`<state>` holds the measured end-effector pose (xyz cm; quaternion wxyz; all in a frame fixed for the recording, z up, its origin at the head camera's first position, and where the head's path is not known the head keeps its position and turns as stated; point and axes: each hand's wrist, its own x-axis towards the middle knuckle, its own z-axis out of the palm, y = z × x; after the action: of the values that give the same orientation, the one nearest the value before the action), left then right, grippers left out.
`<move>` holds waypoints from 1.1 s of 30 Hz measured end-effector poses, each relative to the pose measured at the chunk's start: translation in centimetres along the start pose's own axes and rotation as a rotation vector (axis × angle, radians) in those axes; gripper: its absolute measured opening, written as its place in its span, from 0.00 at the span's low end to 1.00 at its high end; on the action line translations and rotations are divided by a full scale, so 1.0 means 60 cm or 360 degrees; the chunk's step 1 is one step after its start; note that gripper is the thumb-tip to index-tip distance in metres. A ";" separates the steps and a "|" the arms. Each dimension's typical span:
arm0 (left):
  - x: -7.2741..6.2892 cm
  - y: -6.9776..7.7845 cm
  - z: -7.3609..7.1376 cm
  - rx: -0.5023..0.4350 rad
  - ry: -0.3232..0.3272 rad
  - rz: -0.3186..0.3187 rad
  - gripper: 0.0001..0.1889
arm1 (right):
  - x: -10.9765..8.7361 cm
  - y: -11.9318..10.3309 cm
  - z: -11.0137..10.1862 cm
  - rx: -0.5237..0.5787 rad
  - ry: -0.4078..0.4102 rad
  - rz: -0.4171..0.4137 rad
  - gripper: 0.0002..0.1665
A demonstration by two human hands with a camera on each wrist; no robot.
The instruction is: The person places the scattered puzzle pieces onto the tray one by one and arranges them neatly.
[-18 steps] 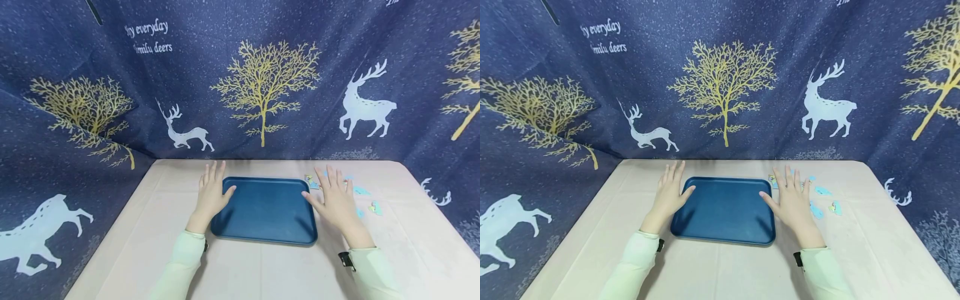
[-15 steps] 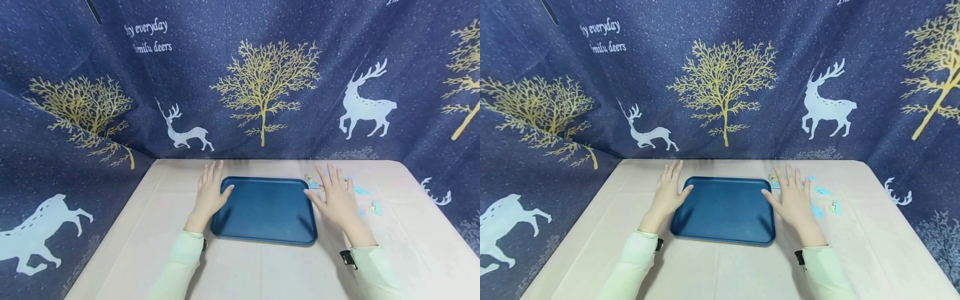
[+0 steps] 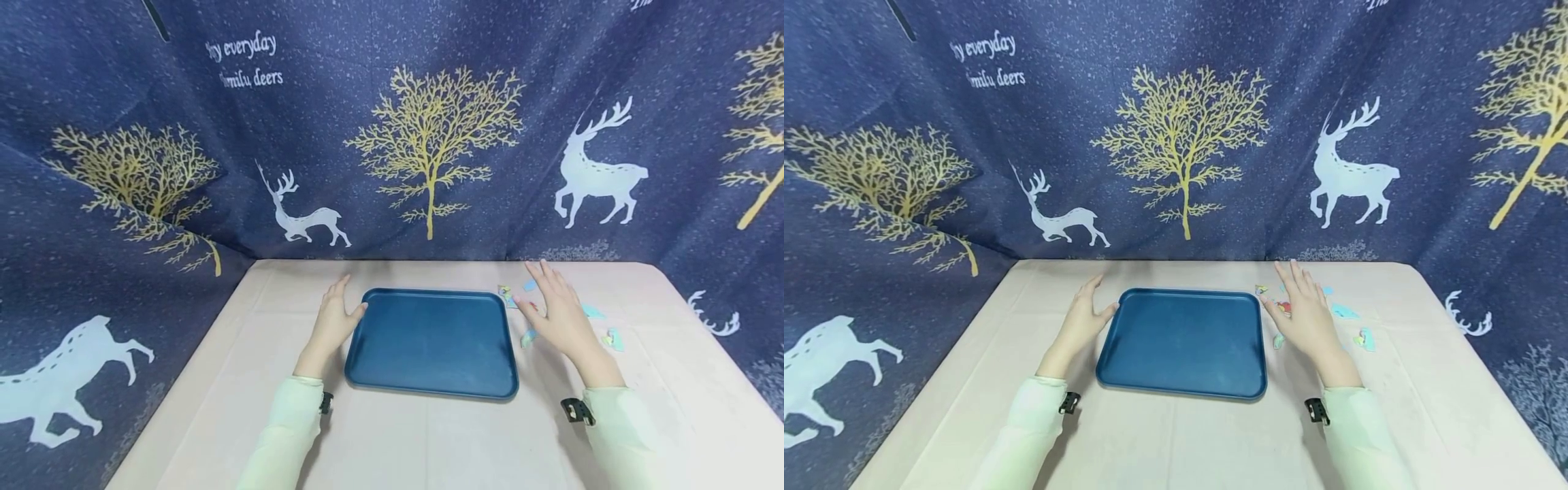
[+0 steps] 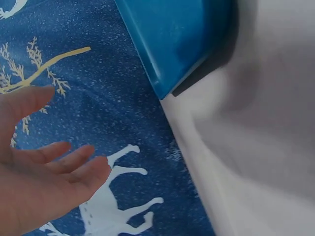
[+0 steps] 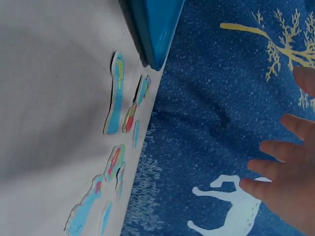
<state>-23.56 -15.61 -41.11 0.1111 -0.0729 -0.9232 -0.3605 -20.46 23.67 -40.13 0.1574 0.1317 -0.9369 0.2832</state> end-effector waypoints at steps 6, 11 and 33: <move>0.005 -0.018 0.001 -0.0193 -0.0023 -0.0152 0.37 | 0.017 0.018 0.000 0.0206 -0.0051 0.0067 0.41; 0.008 -0.033 0.003 -0.0358 -0.0101 -0.0341 0.36 | 0.031 0.031 0.002 0.0310 -0.0056 0.0116 0.40; 0.023 -0.076 0.025 -0.0795 -0.0321 -0.0866 0.27 | 0.087 0.085 0.041 0.0704 -0.0355 0.0352 0.38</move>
<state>-26.08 -17.85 -44.80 -0.1012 0.1148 -0.7988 -0.5818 -27.51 25.54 -42.63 -0.0114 0.0902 -0.8725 0.4801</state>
